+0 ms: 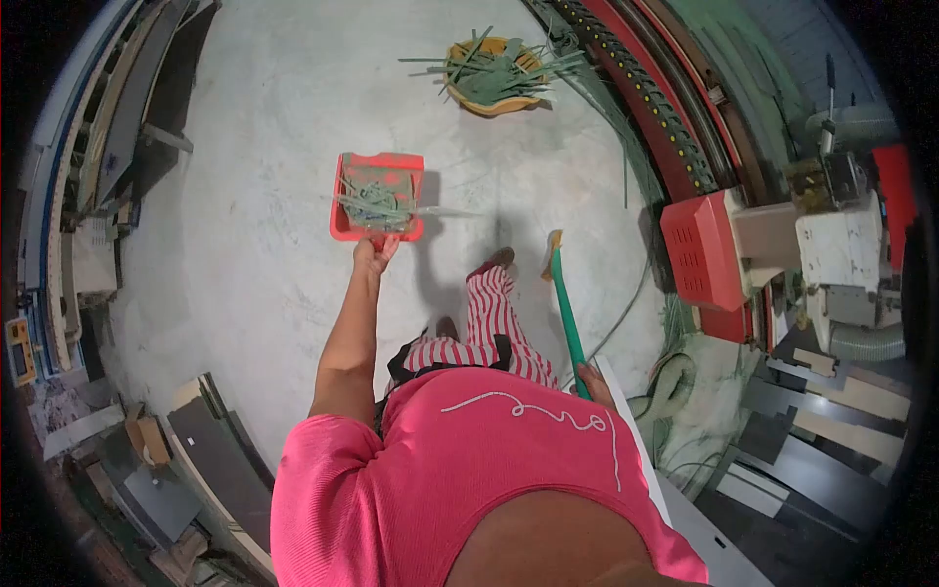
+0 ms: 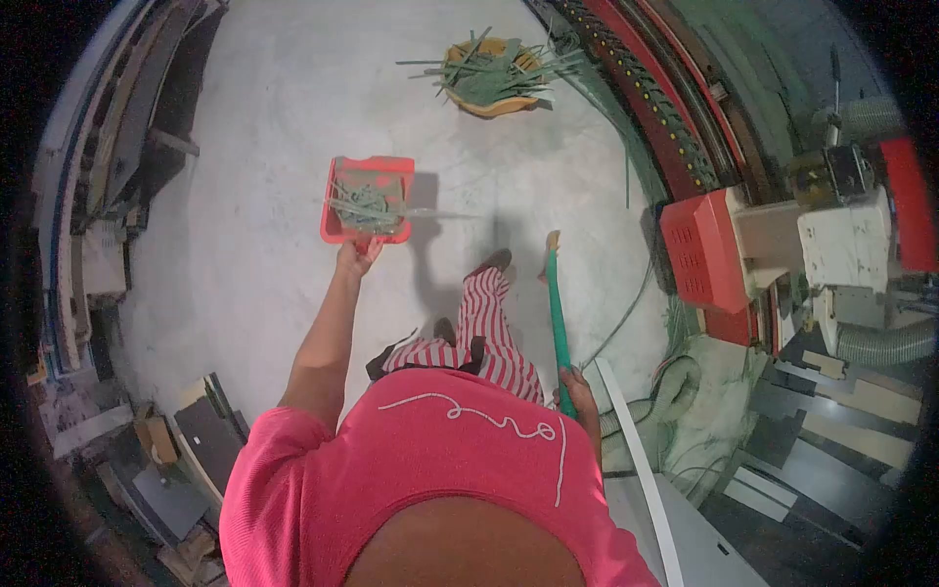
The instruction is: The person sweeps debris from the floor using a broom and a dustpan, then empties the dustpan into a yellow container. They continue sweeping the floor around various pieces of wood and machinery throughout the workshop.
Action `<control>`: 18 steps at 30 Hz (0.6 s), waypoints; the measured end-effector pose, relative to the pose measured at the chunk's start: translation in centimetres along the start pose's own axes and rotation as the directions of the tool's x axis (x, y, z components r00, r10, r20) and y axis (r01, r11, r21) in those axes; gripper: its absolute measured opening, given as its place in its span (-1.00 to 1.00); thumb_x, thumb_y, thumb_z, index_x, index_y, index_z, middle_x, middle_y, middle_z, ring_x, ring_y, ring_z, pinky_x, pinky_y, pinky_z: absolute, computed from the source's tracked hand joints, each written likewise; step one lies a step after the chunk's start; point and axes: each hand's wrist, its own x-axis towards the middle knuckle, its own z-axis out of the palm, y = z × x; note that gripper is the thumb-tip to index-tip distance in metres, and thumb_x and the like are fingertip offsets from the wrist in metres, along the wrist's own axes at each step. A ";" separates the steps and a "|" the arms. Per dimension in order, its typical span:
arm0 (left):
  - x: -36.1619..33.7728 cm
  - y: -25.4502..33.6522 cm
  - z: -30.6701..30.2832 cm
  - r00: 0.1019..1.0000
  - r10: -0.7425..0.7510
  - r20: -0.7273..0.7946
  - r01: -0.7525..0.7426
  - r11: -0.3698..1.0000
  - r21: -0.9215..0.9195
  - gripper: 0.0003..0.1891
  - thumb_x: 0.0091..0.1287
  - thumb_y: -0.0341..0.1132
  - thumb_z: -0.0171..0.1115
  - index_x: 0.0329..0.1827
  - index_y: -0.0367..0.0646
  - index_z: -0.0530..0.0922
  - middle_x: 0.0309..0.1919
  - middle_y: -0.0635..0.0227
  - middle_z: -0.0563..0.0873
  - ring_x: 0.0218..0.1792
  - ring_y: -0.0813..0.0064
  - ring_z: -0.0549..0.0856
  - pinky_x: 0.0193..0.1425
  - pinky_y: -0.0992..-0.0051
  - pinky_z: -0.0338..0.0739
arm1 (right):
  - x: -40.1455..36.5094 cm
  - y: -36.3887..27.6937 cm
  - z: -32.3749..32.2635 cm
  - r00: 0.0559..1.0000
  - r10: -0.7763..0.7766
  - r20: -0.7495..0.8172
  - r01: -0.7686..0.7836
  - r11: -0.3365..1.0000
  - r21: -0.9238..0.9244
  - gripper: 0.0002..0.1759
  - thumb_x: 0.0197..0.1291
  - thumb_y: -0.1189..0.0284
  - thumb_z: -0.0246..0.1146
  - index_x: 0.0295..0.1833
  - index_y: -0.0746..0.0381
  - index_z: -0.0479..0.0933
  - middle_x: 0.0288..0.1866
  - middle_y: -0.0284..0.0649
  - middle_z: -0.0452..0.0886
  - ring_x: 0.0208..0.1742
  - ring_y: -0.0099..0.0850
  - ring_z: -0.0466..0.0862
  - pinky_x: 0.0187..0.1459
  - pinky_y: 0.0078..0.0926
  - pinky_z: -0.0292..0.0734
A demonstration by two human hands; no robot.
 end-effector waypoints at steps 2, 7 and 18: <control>2.5 1.3 5.8 1.000 0.023 0.008 -0.023 1.000 -0.013 -0.80 0.10 -0.42 -0.13 -0.22 -0.29 0.31 -0.30 0.15 0.44 -0.34 0.24 0.52 -0.17 0.13 0.50 | 2.5 -3.8 -0.3 0.999 -0.048 -0.008 0.048 0.999 -0.015 -0.57 0.04 0.10 0.08 -0.08 0.14 0.26 -0.67 -0.31 0.36 -0.73 -0.54 0.39 -0.72 -0.60 0.31; 7.7 4.9 19.7 0.998 0.046 0.051 -0.046 0.999 -0.009 -0.77 0.05 -0.50 -0.13 -0.20 -0.31 0.31 -0.30 0.15 0.43 -0.36 0.28 0.50 -0.19 0.16 0.50 | 9.6 -11.9 -2.1 0.993 -0.111 0.031 0.112 0.994 -0.013 -0.56 0.03 0.10 0.09 -0.09 0.18 0.26 -0.66 -0.31 0.37 -0.72 -0.55 0.39 -0.72 -0.60 0.31; 20.8 6.9 42.4 0.993 0.120 0.019 -0.121 0.982 0.147 -0.83 0.14 -0.40 -0.22 -0.33 -0.24 0.36 -0.42 0.23 0.44 -0.49 0.45 0.45 -0.27 0.34 0.50 | 15.6 -31.4 -4.2 0.999 -0.028 0.044 0.033 0.994 -0.109 -0.48 0.05 0.07 0.06 0.04 0.13 0.17 -0.67 -0.31 0.36 -0.74 -0.55 0.37 -0.75 -0.61 0.29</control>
